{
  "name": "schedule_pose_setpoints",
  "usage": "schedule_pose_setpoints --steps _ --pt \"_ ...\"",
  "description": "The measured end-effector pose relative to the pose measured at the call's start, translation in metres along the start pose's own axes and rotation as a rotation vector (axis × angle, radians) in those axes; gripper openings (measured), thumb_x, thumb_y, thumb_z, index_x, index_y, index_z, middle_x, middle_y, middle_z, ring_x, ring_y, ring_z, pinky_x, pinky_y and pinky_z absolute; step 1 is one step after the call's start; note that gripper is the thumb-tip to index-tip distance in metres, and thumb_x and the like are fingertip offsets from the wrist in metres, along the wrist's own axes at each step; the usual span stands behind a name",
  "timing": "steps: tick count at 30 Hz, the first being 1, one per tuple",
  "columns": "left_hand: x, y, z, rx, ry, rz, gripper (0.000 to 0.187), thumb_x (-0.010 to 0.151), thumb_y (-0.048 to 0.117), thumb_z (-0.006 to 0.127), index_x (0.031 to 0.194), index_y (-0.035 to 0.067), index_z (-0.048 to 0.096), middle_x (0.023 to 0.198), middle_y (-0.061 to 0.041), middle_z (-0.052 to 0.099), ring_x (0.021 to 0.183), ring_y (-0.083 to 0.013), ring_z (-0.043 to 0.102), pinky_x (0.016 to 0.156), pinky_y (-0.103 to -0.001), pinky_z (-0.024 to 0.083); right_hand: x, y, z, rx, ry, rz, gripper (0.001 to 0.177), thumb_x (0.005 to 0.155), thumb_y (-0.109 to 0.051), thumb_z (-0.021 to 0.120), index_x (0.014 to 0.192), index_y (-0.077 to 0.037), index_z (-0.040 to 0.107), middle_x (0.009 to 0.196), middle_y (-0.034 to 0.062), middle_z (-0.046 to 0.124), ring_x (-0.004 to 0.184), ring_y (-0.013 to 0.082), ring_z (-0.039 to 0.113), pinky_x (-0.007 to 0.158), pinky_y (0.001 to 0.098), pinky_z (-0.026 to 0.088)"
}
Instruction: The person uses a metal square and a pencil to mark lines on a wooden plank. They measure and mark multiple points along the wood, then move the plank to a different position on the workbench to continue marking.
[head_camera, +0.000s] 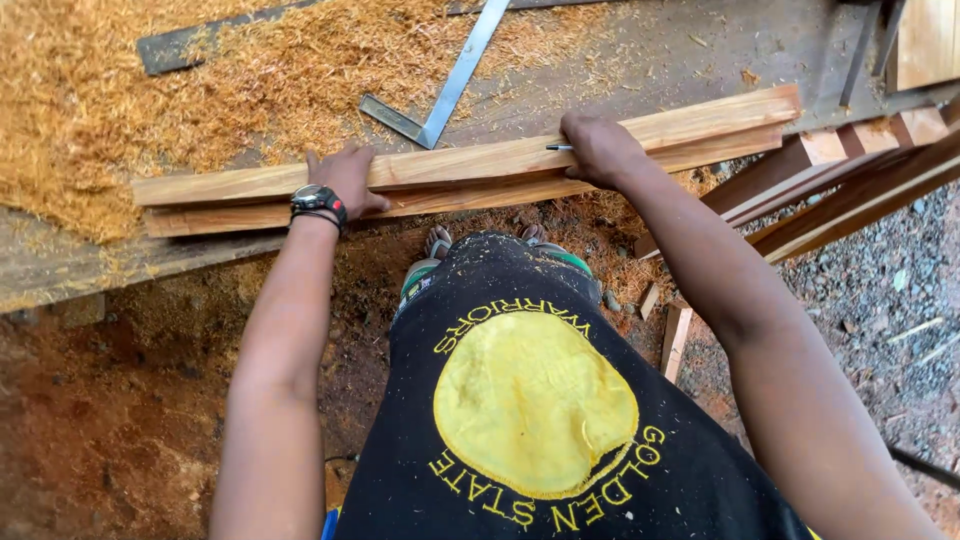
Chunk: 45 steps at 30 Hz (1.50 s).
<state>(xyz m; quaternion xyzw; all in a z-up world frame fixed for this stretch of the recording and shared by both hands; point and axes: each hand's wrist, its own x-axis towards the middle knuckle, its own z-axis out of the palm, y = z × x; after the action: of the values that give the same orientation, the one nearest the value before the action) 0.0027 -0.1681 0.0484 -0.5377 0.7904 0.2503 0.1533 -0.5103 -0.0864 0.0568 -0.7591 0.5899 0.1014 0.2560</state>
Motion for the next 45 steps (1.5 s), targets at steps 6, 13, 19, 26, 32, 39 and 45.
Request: schedule_pose_setpoints --steps 6,13,19,26,32,39,45 --pt "-0.028 0.004 -0.008 0.2 -0.017 0.076 0.058 0.098 0.051 0.1 0.144 0.024 0.077 0.14 -0.009 0.09 0.133 -0.0407 0.088 0.115 -0.063 0.068 -0.021 -0.014 0.016 -0.05 0.055 0.04 0.069 0.09 -0.036 0.108 0.136 -0.009 0.064 0.127 0.0211 0.086 0.124 0.0493 0.086 0.105 0.0661 0.071" --pt "-0.039 -0.018 0.032 0.178 0.106 0.111 0.049 0.099 0.049 0.1 0.136 0.023 0.083 0.131 -0.008 0.09 0.128 -0.0358 0.089 0.108 -0.057 0.07 -0.033 -0.024 0.025 -0.089 0.084 0.041 0.069 0.092 -0.037 0.106 0.139 -0.01 0.063 0.13 0.0178 0.082 0.119 0.0505 0.088 0.101 0.0663 0.072" --pt "-0.077 0.007 -0.053 -0.264 -0.091 0.038 0.072 0.092 0.049 0.102 0.152 0.015 0.083 0.156 -0.023 0.077 0.146 -0.0483 0.072 0.123 -0.069 0.057 -0.034 -0.018 -0.047 0.137 -0.063 0.107 0.088 0.083 -0.054 0.109 0.146 -0.007 0.069 0.151 0.0157 0.077 0.136 0.0473 0.079 0.113 0.0595 0.065" --pt "-0.05 -0.013 -0.043 -0.352 -0.173 0.059 0.087 0.112 0.098 0.044 0.067 0.025 0.032 0.063 0.004 0.03 0.057 -0.0187 0.024 0.067 -0.042 0.014 -0.013 -0.024 -0.126 0.057 -0.301 0.195 0.135 0.075 -0.077 0.104 0.187 -0.02 0.054 0.181 0.0149 0.066 0.159 0.047 0.066 0.136 0.062 0.056" --pt "-0.062 0.018 -0.069 -0.317 -0.306 -0.057 0.097 0.093 0.1 0.054 0.114 0.015 0.097 0.09 -0.012 0.077 0.079 -0.0292 0.058 0.081 -0.041 0.036 -0.003 -0.004 -0.08 -0.257 -0.098 0.071 0.052 0.102 -0.042 0.105 0.134 -0.006 0.084 0.128 0.0149 0.073 0.094 0.0284 0.081 0.084 0.0449 0.081" --pt "-0.056 0.003 -0.041 -0.137 -0.101 0.064 0.077 0.086 0.079 0.099 0.128 0.016 0.085 0.128 -0.014 0.075 0.11 -0.035 0.068 0.092 -0.052 0.057 -0.044 0.001 -0.013 -0.376 0.29 -0.134 0.071 0.091 -0.031 0.102 0.143 0.002 0.067 0.128 0.0188 0.069 0.104 0.0303 0.072 0.073 0.0454 0.074" --pt "-0.035 -0.014 0.045 -0.081 0.224 0.105 0.082 0.081 0.065 0.113 0.132 0.014 0.074 0.132 -0.009 0.062 0.115 -0.0303 0.065 0.107 -0.055 0.052 -0.07 -0.026 -0.005 -0.182 0.214 0.019 0.053 0.121 -0.003 0.069 0.168 0.003 0.049 0.12 0.0233 0.063 0.083 0.0324 0.074 0.07 0.0496 0.077"
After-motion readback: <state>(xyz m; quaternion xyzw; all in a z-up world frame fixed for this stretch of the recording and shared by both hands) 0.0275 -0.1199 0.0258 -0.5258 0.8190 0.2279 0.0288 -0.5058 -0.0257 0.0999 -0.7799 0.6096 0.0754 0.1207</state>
